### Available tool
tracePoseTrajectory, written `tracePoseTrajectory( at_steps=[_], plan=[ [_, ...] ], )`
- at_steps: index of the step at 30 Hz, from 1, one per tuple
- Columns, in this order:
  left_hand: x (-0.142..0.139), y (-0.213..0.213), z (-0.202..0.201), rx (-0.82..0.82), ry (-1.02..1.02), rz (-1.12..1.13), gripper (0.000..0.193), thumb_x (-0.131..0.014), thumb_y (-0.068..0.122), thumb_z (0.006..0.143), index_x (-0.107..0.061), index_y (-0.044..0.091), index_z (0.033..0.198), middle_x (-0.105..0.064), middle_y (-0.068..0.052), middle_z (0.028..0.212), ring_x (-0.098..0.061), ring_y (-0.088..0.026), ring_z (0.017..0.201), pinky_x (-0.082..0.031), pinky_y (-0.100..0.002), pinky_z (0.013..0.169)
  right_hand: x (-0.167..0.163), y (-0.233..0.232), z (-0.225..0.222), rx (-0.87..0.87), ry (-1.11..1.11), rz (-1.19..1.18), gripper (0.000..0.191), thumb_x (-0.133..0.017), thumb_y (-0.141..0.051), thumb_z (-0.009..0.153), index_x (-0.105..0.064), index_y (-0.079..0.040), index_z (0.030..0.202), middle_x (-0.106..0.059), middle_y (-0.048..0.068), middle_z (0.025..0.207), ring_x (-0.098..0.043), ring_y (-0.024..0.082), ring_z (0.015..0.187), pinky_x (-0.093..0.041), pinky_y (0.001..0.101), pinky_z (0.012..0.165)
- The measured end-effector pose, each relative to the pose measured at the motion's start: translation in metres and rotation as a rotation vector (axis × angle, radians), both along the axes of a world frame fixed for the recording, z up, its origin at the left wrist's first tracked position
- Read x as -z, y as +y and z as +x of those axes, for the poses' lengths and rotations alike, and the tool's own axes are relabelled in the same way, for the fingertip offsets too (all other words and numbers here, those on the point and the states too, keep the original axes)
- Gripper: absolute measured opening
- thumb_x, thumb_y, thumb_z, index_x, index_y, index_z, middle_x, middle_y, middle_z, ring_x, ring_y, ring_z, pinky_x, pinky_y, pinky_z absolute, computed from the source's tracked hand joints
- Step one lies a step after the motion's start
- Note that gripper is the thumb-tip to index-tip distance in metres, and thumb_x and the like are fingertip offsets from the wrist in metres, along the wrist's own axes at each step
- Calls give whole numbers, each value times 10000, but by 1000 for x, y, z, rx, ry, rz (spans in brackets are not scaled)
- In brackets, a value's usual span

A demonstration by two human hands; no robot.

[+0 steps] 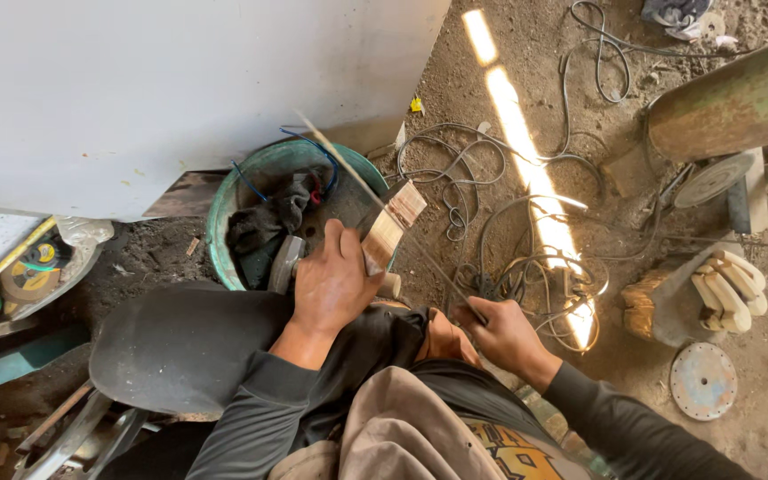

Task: The person sits on the ground and uses a large knife to carve a small block of wood placed on a stump. They repeatedly strike the wood to shape it, occasionally pause to inspect the piece, and continue carving until the clip ends.

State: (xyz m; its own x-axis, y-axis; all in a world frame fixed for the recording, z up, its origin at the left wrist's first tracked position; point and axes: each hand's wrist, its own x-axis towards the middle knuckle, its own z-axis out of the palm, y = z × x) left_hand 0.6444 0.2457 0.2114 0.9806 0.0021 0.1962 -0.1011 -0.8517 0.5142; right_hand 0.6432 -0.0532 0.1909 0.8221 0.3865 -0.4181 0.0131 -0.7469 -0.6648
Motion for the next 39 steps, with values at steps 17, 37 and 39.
tracePoseTrajectory(
  at_steps=[17,37,39],
  plan=[
    [-6,0,3,-52,36,-24,528,-836,299,731,-471,26,998,-542,-186,1022,-682,-399,820,-561,-502,575,35,-15,6,223,614,227,414,-603,-357,1035,-578,-12,808,-547,3,597,-518,138,499,-431,330,470],
    [1,6,-17,-337,-36,123,404,-819,248,736,-561,65,987,-662,-117,969,-642,-338,965,-528,-466,805,0,-1,8,214,486,-34,522,-575,-371,1021,-588,21,676,-530,30,521,-489,149,430,-426,321,424],
    [1,4,-18,-301,-22,203,396,-805,236,742,-559,58,996,-662,-119,1012,-638,-330,998,-527,-455,833,-9,-4,7,281,378,29,460,-598,-345,997,-586,-10,682,-510,19,526,-457,132,454,-379,322,417]
  ],
)
